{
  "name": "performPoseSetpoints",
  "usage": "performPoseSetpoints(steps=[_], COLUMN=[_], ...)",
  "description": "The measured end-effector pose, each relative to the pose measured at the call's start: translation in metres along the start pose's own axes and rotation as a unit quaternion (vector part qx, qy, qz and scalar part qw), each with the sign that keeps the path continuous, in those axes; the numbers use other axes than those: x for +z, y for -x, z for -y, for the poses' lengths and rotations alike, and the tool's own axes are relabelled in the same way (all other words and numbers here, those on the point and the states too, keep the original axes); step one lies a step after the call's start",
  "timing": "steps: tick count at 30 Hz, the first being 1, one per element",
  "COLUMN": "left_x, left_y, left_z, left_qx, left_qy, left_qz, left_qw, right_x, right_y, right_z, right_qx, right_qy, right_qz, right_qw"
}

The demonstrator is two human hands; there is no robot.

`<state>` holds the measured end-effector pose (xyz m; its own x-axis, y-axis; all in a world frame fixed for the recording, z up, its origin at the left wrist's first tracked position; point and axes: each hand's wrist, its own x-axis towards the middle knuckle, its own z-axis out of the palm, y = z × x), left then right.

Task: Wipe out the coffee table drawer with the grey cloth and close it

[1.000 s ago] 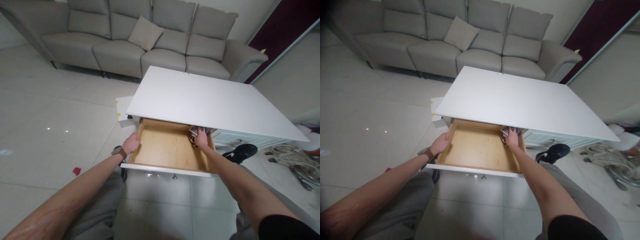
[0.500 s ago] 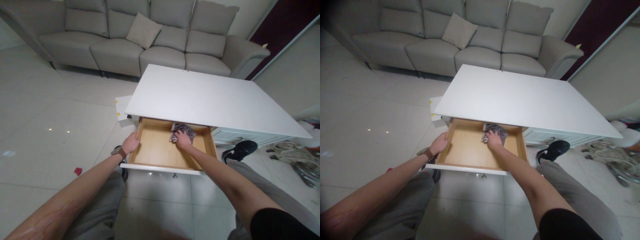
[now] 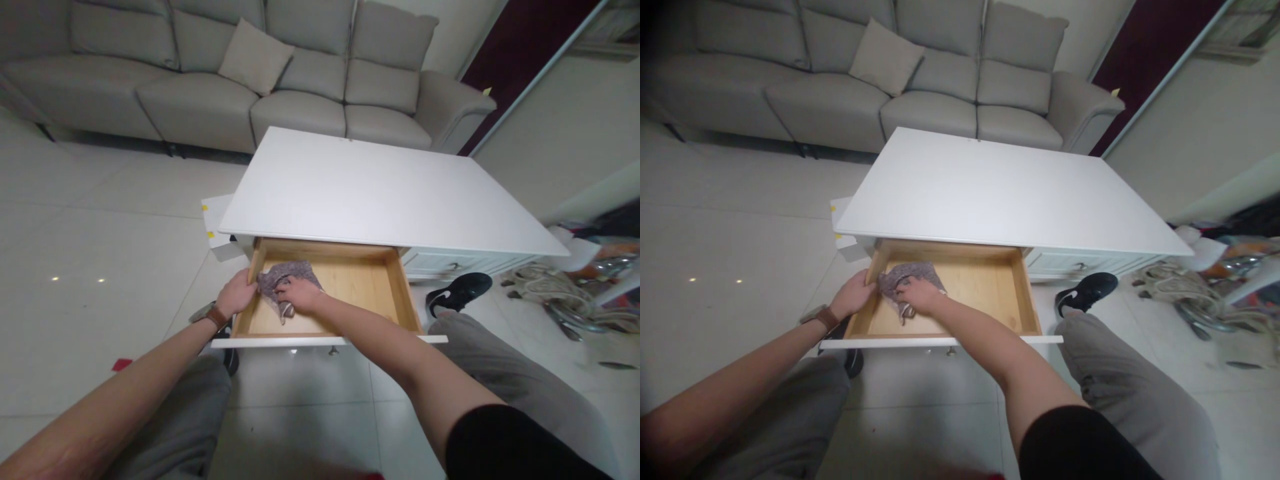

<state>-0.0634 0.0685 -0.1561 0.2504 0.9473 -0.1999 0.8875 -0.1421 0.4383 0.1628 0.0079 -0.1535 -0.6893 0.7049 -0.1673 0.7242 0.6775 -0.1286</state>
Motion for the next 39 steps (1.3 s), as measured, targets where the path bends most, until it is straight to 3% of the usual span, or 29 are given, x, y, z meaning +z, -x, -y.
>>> performPoseSetpoints(steps=[4, 8, 10, 14, 19, 22, 25, 30, 33, 36, 39], left_x=[-0.002, -0.004, -0.005, -0.005, -0.007, -0.009, -0.010, -0.012, -0.011, -0.010, -0.010], left_y=[0.002, 0.002, 0.001, 0.001, 0.001, 0.002, 0.006, 0.010, 0.007, 0.004, 0.003], left_z=[-0.002, -0.002, -0.003, -0.004, -0.008, -0.012, -0.015, -0.015, -0.014, -0.013, -0.014], left_qx=[-0.011, -0.005, 0.001, 0.012, -0.008, -0.018, -0.013, -0.002, 0.004, 0.000, -0.014], left_qy=[-0.006, -0.011, -0.010, -0.008, -0.012, -0.030, -0.039, -0.042, -0.040, -0.050, -0.067], left_qz=[0.004, 0.002, 0.001, -0.002, 0.002, 0.011, 0.007, 0.002, 0.001, 0.006, 0.013], left_qw=[1.000, 1.000, 1.000, 1.000, 1.000, 0.999, 0.999, 0.999, 0.999, 0.999, 0.998], right_x=[-0.013, -0.041, -0.060, -0.102, -0.138, -0.145, -0.130, -0.067, -0.039, -0.036, -0.050], right_y=[0.060, 0.151, 0.198, 0.277, 0.335, 0.353, 0.363, 0.361, 0.350, 0.330, 0.299], right_z=[-0.046, -0.098, -0.114, -0.121, -0.107, -0.099, -0.085, -0.062, -0.057, -0.060, -0.069], right_qx=[0.076, 0.222, 0.246, 0.287, 0.370, 0.438, 0.477, 0.355, 0.313, 0.314, 0.343], right_qy=[0.024, 0.039, 0.042, 0.048, 0.056, 0.086, 0.078, -0.062, -0.087, -0.035, 0.041], right_qz=[0.034, 0.073, 0.057, 0.023, -0.018, -0.039, -0.047, 0.031, 0.052, 0.082, 0.106], right_qw=[0.996, 0.971, 0.967, 0.957, 0.927, 0.894, 0.874, 0.932, 0.944, 0.945, 0.933])
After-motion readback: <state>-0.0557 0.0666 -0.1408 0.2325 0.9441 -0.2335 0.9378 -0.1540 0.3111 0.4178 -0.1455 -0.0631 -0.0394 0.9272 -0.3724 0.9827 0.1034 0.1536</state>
